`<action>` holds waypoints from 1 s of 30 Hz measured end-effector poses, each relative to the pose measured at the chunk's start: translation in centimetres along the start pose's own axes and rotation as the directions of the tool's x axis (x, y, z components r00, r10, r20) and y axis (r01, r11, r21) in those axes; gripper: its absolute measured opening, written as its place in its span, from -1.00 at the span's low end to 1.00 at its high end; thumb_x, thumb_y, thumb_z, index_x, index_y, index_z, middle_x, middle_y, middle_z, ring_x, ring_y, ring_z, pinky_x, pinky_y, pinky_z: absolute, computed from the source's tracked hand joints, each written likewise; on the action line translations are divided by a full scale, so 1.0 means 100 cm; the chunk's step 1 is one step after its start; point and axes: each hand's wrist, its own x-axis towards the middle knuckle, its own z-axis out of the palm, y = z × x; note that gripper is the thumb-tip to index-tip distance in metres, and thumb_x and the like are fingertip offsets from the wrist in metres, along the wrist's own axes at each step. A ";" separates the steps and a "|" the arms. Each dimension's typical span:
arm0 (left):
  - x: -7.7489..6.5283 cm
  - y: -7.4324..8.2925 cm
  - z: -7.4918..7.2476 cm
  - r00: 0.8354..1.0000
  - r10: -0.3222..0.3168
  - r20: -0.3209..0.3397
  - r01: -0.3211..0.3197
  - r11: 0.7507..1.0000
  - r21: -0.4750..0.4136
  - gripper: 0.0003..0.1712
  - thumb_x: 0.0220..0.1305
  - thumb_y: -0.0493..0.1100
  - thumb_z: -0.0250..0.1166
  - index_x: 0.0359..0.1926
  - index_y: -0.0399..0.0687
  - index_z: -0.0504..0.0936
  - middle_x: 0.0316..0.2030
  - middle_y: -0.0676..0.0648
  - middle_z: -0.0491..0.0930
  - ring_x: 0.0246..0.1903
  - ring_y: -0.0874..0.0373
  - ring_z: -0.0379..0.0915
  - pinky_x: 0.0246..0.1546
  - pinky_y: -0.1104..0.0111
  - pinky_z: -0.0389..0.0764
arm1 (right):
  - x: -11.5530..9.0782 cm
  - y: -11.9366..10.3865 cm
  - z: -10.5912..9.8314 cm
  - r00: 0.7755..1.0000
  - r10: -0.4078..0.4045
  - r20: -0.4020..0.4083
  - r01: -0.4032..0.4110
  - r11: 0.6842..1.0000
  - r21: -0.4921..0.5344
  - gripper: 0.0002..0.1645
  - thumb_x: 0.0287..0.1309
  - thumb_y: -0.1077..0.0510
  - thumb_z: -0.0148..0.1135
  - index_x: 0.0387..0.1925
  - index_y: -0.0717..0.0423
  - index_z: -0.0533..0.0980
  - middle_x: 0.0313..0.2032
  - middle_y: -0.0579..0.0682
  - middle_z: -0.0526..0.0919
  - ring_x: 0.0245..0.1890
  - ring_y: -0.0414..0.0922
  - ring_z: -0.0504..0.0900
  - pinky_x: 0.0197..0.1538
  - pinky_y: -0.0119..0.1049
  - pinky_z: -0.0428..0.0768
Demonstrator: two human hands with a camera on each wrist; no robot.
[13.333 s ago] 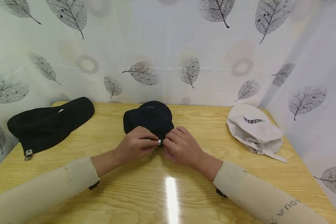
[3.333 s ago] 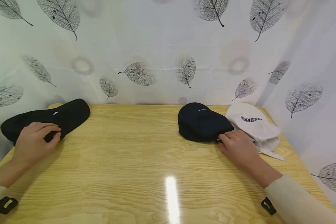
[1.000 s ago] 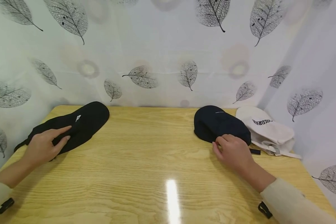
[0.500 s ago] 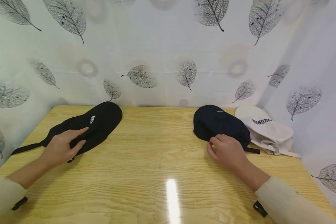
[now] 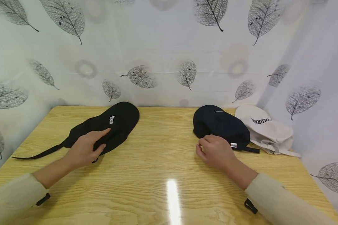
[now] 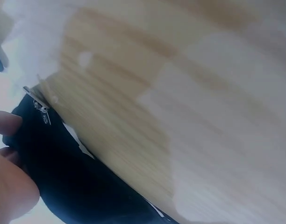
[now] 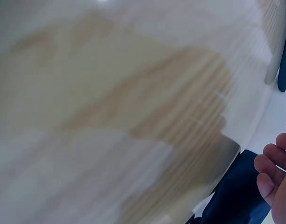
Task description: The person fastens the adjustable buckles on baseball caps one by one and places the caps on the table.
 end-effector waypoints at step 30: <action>0.067 0.097 0.050 0.984 -0.035 0.172 0.094 0.933 -0.347 -0.30 0.11 -0.56 0.14 0.35 -0.32 0.41 0.31 -0.24 0.47 0.29 -0.14 0.41 0.25 0.04 0.49 | 0.038 -0.042 0.026 0.982 -0.179 0.051 0.173 0.979 0.111 -0.86 -0.06 0.17 0.45 -0.40 0.09 0.66 -0.50 -0.05 0.61 -0.49 -0.11 0.60 -0.40 -0.25 0.61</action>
